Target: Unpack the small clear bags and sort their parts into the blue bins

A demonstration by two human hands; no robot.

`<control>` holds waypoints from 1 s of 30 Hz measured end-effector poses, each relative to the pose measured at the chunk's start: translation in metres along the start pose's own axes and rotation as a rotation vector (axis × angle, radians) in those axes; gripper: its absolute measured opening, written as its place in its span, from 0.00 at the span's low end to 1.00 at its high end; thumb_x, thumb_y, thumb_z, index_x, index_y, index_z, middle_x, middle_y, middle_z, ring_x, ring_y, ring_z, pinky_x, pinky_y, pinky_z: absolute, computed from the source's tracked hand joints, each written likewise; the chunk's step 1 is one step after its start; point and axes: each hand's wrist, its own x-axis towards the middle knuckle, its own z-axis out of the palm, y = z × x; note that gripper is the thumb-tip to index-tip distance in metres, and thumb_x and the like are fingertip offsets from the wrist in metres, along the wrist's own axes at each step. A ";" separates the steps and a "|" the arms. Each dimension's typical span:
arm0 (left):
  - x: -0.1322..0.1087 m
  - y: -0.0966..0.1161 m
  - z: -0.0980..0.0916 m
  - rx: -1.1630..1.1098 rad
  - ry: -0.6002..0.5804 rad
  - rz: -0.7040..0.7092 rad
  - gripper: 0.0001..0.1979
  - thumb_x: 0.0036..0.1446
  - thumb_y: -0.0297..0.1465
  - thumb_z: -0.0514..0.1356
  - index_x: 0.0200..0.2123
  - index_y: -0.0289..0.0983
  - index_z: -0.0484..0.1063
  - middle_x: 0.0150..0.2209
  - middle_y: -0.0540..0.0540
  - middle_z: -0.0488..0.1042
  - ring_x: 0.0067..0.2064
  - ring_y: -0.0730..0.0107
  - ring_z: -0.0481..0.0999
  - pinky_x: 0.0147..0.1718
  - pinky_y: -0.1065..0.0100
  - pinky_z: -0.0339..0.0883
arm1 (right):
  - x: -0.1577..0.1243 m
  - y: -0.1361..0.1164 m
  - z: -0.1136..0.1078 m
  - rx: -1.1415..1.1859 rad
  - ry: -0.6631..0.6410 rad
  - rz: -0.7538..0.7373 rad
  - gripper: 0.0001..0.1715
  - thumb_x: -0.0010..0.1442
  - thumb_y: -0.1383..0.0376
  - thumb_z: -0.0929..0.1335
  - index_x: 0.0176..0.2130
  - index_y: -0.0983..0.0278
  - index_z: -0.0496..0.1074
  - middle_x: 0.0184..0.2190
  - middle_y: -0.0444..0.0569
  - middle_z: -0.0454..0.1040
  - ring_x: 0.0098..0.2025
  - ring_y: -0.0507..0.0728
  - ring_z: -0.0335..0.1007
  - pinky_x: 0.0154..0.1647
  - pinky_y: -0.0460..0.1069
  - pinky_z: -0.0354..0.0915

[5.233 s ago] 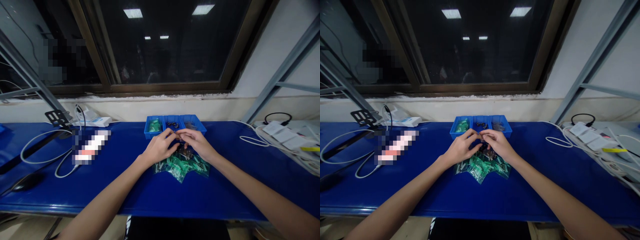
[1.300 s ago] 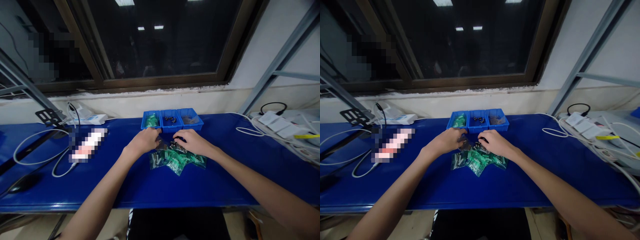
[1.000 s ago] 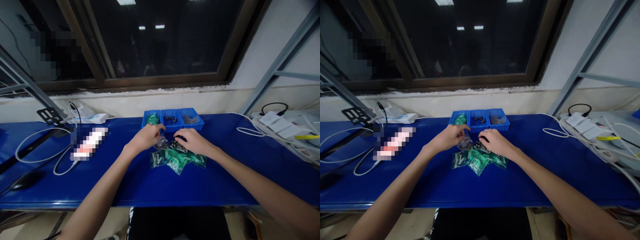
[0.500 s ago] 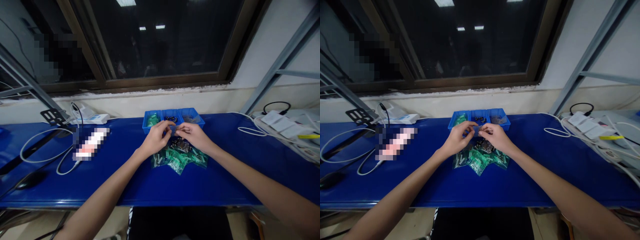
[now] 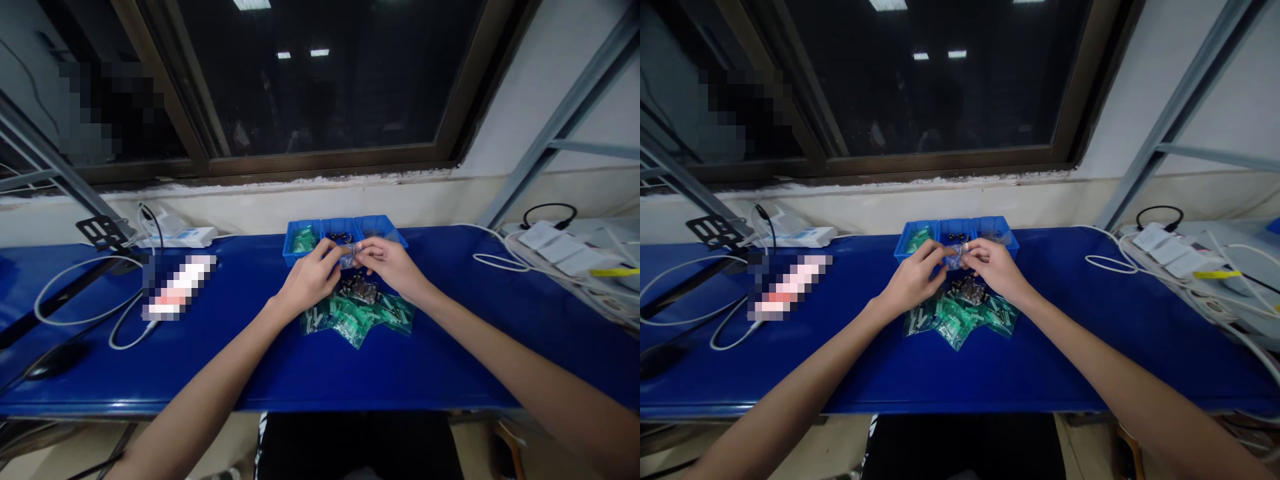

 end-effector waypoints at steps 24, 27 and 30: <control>-0.001 0.005 0.003 -0.053 0.069 -0.015 0.15 0.64 0.23 0.49 0.52 0.36 0.63 0.43 0.43 0.73 0.41 0.66 0.75 0.37 0.65 0.73 | -0.003 -0.009 0.001 -0.126 -0.010 -0.068 0.11 0.60 0.57 0.68 0.31 0.62 0.72 0.27 0.46 0.71 0.31 0.56 0.70 0.24 0.48 0.66; -0.001 0.004 0.002 -0.027 0.047 0.000 0.13 0.62 0.23 0.50 0.49 0.36 0.65 0.45 0.42 0.71 0.43 0.65 0.75 0.36 0.66 0.73 | -0.003 -0.013 0.002 -0.041 -0.015 -0.032 0.11 0.59 0.57 0.69 0.30 0.62 0.72 0.27 0.46 0.71 0.28 0.53 0.67 0.25 0.48 0.64; -0.001 0.003 0.003 -0.011 0.080 -0.005 0.12 0.64 0.27 0.53 0.50 0.37 0.65 0.46 0.42 0.69 0.44 0.64 0.74 0.37 0.66 0.74 | -0.005 -0.017 0.003 0.028 -0.023 -0.016 0.12 0.58 0.57 0.70 0.29 0.63 0.72 0.30 0.48 0.73 0.27 0.52 0.65 0.25 0.49 0.64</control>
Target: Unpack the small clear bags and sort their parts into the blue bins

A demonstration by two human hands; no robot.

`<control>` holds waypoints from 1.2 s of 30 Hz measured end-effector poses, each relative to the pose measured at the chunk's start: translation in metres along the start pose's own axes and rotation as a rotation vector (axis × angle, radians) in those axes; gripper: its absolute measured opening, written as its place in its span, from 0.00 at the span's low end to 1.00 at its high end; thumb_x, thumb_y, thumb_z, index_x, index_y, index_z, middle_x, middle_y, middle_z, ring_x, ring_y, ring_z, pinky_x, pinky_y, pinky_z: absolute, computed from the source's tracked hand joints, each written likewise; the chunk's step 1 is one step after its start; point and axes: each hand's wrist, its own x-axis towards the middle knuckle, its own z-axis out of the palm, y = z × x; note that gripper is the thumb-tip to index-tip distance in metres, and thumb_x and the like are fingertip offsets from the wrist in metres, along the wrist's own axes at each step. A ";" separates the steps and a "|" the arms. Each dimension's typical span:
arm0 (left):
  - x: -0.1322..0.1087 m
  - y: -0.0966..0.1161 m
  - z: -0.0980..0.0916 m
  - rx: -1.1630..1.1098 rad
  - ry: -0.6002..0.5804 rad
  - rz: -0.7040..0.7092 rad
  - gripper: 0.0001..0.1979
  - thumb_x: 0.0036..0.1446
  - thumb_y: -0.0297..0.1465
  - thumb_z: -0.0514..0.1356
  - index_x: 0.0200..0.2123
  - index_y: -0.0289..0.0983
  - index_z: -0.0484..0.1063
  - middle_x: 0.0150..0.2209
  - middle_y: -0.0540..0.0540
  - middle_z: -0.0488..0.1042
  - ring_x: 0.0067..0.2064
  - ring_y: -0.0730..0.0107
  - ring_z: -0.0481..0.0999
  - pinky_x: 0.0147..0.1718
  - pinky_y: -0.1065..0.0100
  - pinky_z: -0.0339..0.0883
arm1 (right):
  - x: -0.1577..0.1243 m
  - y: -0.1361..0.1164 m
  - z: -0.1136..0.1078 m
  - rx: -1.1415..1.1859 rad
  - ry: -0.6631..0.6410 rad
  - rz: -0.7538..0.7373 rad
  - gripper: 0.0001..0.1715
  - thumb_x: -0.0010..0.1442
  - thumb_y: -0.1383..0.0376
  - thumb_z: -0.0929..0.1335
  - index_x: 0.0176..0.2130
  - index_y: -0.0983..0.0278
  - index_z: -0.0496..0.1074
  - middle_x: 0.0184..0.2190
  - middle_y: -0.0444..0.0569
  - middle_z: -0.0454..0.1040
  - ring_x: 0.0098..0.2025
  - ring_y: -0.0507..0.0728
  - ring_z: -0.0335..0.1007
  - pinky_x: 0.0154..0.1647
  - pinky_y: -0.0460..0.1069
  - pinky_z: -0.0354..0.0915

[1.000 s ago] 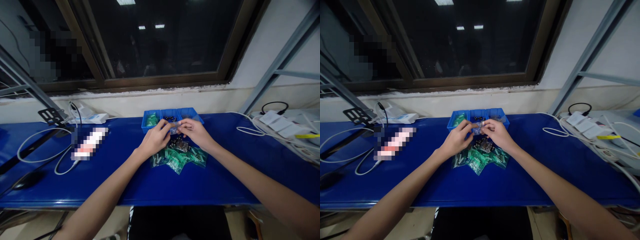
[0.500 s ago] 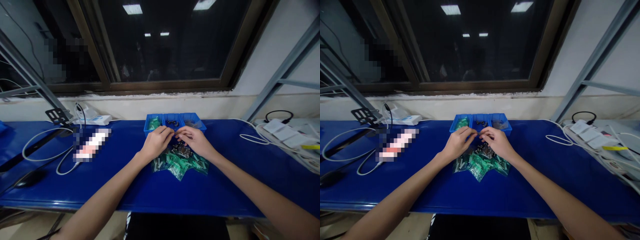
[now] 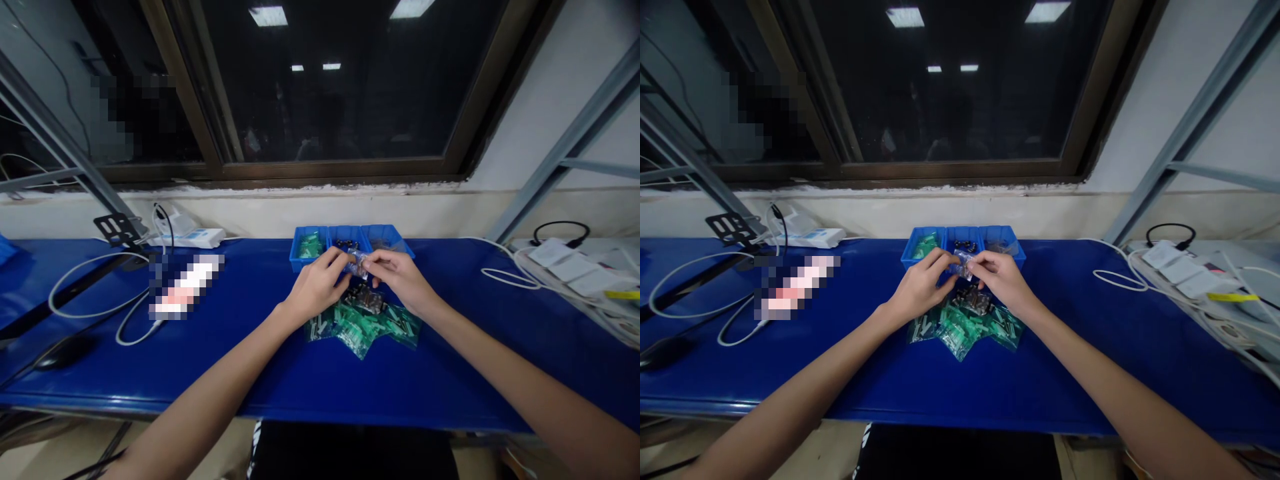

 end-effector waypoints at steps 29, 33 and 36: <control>0.001 0.002 0.001 -0.074 0.024 0.032 0.17 0.54 0.19 0.52 0.46 0.36 0.66 0.49 0.41 0.66 0.52 0.60 0.68 0.52 0.56 0.67 | -0.001 0.002 0.000 0.040 -0.170 0.058 0.05 0.60 0.62 0.69 0.39 0.60 0.72 0.33 0.49 0.76 0.37 0.57 0.74 0.30 0.51 0.68; 0.001 -0.001 0.004 -0.008 -0.004 0.080 0.16 0.59 0.22 0.53 0.51 0.36 0.65 0.47 0.41 0.69 0.49 0.59 0.70 0.48 0.56 0.69 | 0.001 0.006 -0.003 0.028 -0.138 0.088 0.14 0.59 0.62 0.70 0.46 0.59 0.68 0.31 0.48 0.77 0.37 0.58 0.76 0.30 0.51 0.68; 0.001 -0.001 0.006 0.017 0.013 0.089 0.10 0.63 0.25 0.54 0.48 0.36 0.67 0.43 0.43 0.71 0.44 0.63 0.71 0.44 0.59 0.70 | 0.000 0.005 -0.002 0.027 -0.181 0.093 0.18 0.59 0.61 0.70 0.49 0.58 0.67 0.30 0.47 0.77 0.35 0.58 0.76 0.29 0.51 0.68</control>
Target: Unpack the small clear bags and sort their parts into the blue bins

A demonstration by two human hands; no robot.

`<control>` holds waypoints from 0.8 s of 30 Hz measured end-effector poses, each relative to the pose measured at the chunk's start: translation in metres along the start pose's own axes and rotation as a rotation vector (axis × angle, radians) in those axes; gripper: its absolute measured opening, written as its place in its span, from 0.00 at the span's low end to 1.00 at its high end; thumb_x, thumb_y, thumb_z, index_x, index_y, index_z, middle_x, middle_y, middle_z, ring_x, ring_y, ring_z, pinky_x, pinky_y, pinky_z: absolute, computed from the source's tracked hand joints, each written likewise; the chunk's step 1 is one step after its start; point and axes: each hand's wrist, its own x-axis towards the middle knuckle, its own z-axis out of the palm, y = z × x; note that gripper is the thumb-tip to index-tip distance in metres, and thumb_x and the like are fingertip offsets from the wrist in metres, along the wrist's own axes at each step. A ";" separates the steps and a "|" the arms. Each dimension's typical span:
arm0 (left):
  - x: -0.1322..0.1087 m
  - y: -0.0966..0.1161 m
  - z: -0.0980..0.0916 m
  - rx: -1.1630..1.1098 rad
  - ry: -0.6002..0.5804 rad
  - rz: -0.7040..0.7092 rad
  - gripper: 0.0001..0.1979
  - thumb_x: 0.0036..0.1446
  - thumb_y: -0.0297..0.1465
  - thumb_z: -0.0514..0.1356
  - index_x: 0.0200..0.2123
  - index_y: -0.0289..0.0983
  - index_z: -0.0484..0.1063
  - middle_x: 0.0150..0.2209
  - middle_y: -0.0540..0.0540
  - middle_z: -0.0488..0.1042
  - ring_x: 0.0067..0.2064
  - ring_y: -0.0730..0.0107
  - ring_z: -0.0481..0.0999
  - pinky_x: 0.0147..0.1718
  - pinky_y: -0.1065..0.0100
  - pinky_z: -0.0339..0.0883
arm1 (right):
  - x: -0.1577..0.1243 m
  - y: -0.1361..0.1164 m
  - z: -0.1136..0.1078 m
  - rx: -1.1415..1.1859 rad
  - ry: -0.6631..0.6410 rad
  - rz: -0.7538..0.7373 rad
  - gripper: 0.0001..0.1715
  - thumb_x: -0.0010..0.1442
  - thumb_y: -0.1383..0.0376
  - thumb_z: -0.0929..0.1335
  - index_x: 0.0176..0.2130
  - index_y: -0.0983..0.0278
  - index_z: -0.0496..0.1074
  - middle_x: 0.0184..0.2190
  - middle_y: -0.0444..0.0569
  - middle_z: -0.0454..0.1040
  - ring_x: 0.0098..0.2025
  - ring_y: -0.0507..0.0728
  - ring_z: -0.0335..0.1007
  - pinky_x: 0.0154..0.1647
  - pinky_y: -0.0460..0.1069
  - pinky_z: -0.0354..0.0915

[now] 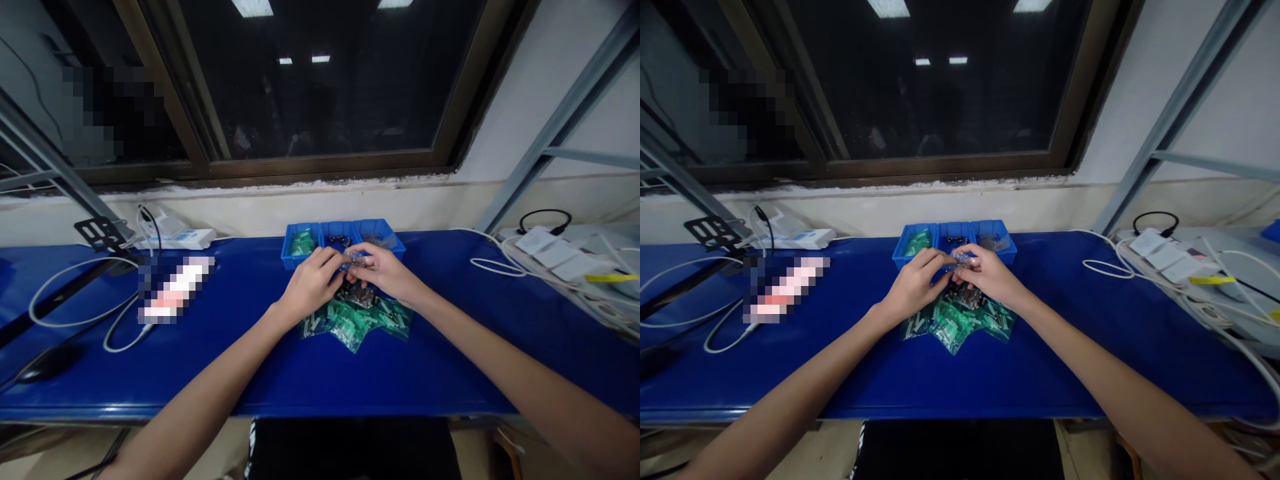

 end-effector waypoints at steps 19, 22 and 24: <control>-0.001 0.001 0.000 -0.242 0.082 -0.210 0.16 0.63 0.28 0.54 0.54 0.37 0.60 0.34 0.49 0.72 0.28 0.74 0.71 0.27 0.70 0.67 | 0.001 -0.003 0.001 -0.050 0.126 -0.017 0.12 0.58 0.56 0.70 0.29 0.61 0.73 0.27 0.49 0.74 0.29 0.55 0.69 0.26 0.50 0.64; -0.001 0.004 -0.002 -0.163 0.034 -0.162 0.11 0.64 0.28 0.53 0.49 0.37 0.65 0.36 0.47 0.71 0.30 0.74 0.71 0.29 0.69 0.69 | 0.001 -0.005 0.001 -0.042 0.151 -0.007 0.16 0.56 0.53 0.71 0.26 0.61 0.72 0.26 0.48 0.73 0.25 0.53 0.66 0.26 0.50 0.64; 0.000 0.006 -0.004 -0.130 0.013 -0.130 0.09 0.65 0.28 0.52 0.47 0.37 0.67 0.37 0.46 0.71 0.32 0.73 0.72 0.30 0.69 0.69 | 0.000 -0.006 -0.001 -0.049 0.152 -0.019 0.16 0.56 0.52 0.71 0.28 0.62 0.72 0.25 0.47 0.73 0.25 0.53 0.66 0.26 0.50 0.64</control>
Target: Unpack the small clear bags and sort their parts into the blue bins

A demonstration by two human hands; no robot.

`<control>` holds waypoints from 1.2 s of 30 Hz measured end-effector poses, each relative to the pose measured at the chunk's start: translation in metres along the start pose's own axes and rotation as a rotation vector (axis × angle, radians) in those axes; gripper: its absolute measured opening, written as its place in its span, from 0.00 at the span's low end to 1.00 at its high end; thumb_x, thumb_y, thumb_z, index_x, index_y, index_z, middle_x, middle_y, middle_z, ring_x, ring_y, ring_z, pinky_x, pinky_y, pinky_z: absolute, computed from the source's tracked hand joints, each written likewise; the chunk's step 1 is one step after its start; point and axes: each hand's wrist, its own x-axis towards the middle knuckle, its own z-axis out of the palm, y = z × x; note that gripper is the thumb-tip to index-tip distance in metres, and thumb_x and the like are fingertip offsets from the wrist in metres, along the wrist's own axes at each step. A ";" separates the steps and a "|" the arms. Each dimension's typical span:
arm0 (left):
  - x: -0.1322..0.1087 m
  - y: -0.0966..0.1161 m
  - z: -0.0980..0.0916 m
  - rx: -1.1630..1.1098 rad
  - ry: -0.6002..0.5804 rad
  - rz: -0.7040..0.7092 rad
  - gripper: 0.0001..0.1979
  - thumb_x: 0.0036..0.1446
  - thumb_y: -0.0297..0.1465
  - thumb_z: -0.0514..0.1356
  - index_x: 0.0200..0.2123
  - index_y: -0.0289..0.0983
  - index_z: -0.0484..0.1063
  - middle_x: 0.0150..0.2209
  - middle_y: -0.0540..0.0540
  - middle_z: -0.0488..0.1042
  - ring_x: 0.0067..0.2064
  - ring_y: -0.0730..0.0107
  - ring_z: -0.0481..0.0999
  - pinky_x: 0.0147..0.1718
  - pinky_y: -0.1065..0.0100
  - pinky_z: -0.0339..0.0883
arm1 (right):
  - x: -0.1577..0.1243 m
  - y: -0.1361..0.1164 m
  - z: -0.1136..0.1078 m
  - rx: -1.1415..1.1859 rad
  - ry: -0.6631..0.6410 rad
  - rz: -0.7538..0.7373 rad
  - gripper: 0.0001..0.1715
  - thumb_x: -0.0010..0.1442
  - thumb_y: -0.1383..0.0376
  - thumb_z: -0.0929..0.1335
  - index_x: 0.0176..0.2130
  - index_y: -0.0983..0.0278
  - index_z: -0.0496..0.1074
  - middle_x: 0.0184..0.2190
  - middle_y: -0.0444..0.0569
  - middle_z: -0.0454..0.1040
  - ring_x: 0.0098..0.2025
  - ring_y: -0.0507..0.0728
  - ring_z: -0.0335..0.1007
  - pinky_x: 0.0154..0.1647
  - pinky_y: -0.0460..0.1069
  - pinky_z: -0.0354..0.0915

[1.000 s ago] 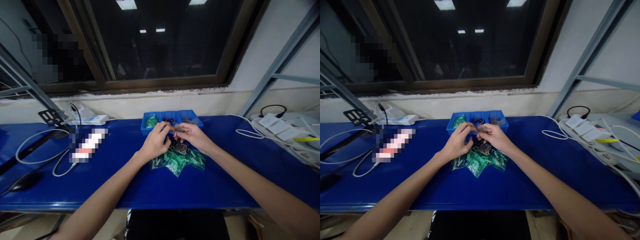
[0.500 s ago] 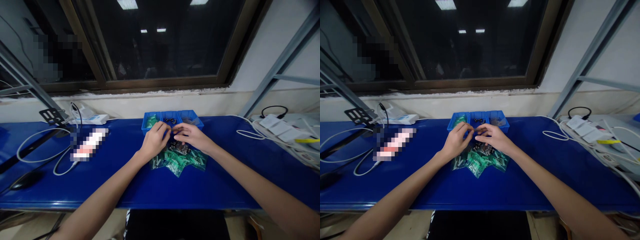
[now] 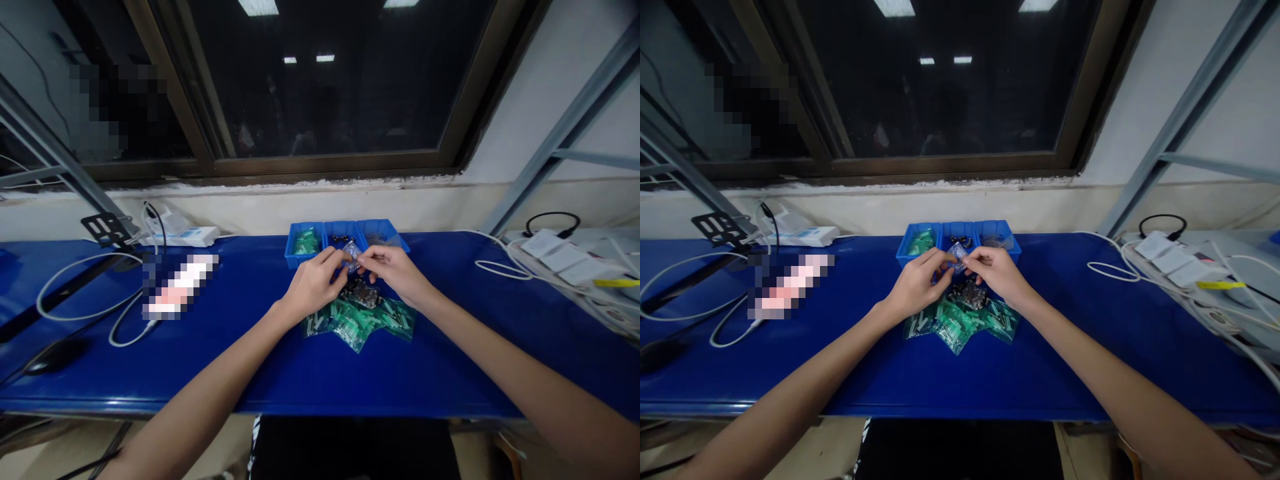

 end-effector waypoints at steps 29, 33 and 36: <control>0.004 -0.017 -0.009 0.024 -0.324 -0.030 0.12 0.63 0.30 0.53 0.46 0.37 0.73 0.40 0.44 0.75 0.36 0.67 0.74 0.34 0.66 0.67 | 0.005 0.012 -0.027 -0.884 -0.262 -0.290 0.15 0.63 0.71 0.64 0.44 0.60 0.77 0.39 0.50 0.78 0.39 0.57 0.73 0.42 0.52 0.66; 0.003 -0.018 -0.002 0.045 -0.394 -0.021 0.12 0.63 0.31 0.53 0.44 0.38 0.76 0.40 0.42 0.74 0.36 0.66 0.75 0.33 0.65 0.67 | 0.008 0.028 -0.023 -0.912 -0.304 -0.325 0.18 0.64 0.73 0.63 0.46 0.59 0.78 0.40 0.51 0.76 0.44 0.58 0.72 0.46 0.53 0.66; 0.004 -0.015 0.001 0.133 -0.357 -0.029 0.14 0.64 0.31 0.51 0.46 0.38 0.75 0.40 0.42 0.74 0.35 0.65 0.75 0.30 0.66 0.65 | 0.010 0.031 -0.023 -0.926 -0.298 -0.317 0.18 0.64 0.73 0.62 0.45 0.61 0.78 0.40 0.52 0.75 0.44 0.58 0.72 0.48 0.53 0.66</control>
